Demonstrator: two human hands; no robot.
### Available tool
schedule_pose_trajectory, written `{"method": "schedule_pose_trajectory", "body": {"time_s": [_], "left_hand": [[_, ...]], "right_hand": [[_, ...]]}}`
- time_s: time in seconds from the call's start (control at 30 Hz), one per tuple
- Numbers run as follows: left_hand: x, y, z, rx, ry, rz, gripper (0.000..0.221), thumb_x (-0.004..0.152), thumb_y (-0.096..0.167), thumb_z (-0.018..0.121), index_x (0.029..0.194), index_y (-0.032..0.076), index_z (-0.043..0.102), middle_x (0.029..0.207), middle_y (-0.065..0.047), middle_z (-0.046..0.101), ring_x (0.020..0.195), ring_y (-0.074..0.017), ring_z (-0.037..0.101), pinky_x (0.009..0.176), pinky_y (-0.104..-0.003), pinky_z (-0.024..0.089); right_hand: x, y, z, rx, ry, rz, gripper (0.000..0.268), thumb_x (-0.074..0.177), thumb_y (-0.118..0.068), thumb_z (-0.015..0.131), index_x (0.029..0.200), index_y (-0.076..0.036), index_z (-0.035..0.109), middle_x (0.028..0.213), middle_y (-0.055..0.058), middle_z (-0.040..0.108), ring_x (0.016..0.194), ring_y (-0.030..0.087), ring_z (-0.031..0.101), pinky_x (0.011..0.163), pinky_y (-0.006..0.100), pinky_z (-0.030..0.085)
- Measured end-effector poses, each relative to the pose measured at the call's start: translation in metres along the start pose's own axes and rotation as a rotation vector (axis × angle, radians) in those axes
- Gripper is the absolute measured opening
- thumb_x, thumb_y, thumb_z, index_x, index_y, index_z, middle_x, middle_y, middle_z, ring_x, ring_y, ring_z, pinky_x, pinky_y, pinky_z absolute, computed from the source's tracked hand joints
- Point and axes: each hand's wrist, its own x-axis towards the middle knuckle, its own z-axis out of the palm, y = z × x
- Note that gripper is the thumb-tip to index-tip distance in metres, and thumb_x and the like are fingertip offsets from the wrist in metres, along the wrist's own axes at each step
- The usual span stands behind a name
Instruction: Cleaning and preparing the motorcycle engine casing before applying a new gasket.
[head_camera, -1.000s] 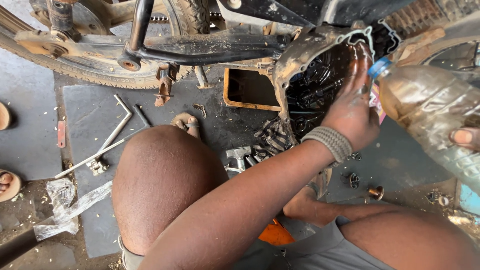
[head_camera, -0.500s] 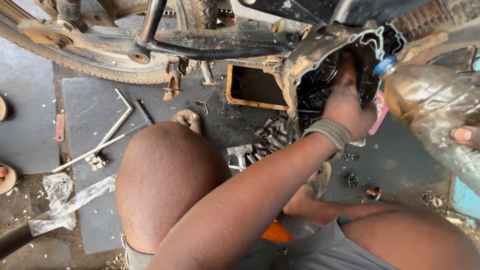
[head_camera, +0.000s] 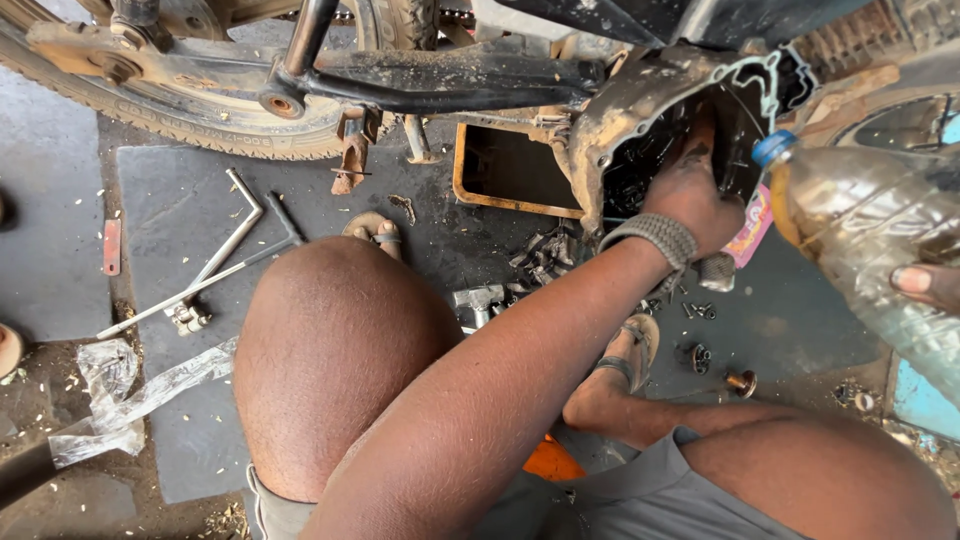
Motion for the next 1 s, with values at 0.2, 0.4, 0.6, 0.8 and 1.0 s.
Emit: {"method": "schedule_pose_trajectory", "body": {"time_s": [0.2, 0.4, 0.6, 0.8, 1.0], "left_hand": [[0.002, -0.004, -0.002, 0.054, -0.02, -0.01, 0.074, 0.073, 0.026, 0.07, 0.136, -0.006, 0.049, 0.133, -0.027, 0.061, 0.126, -0.0336, 0.059, 0.112, -0.035, 0.042], [0.001, -0.005, -0.008, 0.044, -0.087, -0.003, 0.072, 0.075, 0.027, 0.067, 0.139, -0.003, 0.049, 0.137, -0.025, 0.06, 0.131, -0.0321, 0.056, 0.115, -0.033, 0.04], [0.004, -0.009, -0.001, 0.166, -0.177, 0.026, 0.086, 0.077, 0.025, 0.065, 0.15, -0.008, 0.033, 0.151, -0.026, 0.046, 0.145, -0.0297, 0.042, 0.122, -0.031, 0.028], [-0.005, 0.004, -0.017, 0.208, -0.274, -0.011, 0.092, 0.082, 0.023, 0.064, 0.155, -0.006, 0.018, 0.158, -0.023, 0.036, 0.149, -0.0283, 0.032, 0.124, -0.031, 0.023], [-0.012, 0.014, -0.029, 0.219, -0.301, -0.043, 0.092, 0.083, 0.018, 0.064, 0.156, -0.003, 0.012, 0.16, -0.021, 0.031, 0.151, -0.0289, 0.028, 0.123, -0.032, 0.023]], "right_hand": [[-0.026, 0.003, 0.005, 0.036, -0.014, -0.015, 0.063, 0.082, -0.011, 0.07, 0.142, 0.005, 0.06, 0.116, 0.023, 0.074, 0.105, 0.03, 0.073, 0.098, 0.042, 0.056], [-0.024, 0.012, 0.002, 0.11, -0.025, -0.028, 0.067, 0.082, -0.01, 0.068, 0.147, 0.002, 0.056, 0.121, 0.022, 0.072, 0.111, 0.029, 0.071, 0.102, 0.042, 0.053], [-0.019, 0.011, 0.004, 0.177, -0.053, -0.041, 0.072, 0.082, -0.01, 0.066, 0.152, 0.0, 0.052, 0.127, 0.021, 0.07, 0.116, 0.029, 0.068, 0.105, 0.042, 0.051], [-0.029, 0.002, 0.009, 0.205, -0.046, -0.048, 0.075, 0.082, -0.01, 0.065, 0.155, -0.001, 0.05, 0.13, 0.021, 0.068, 0.118, 0.029, 0.067, 0.106, 0.042, 0.05], [-0.036, -0.011, 0.017, 0.072, -0.005, -0.061, 0.073, 0.082, -0.013, 0.068, 0.152, 0.003, 0.052, 0.124, 0.024, 0.07, 0.113, 0.031, 0.07, 0.102, 0.043, 0.054]]}}
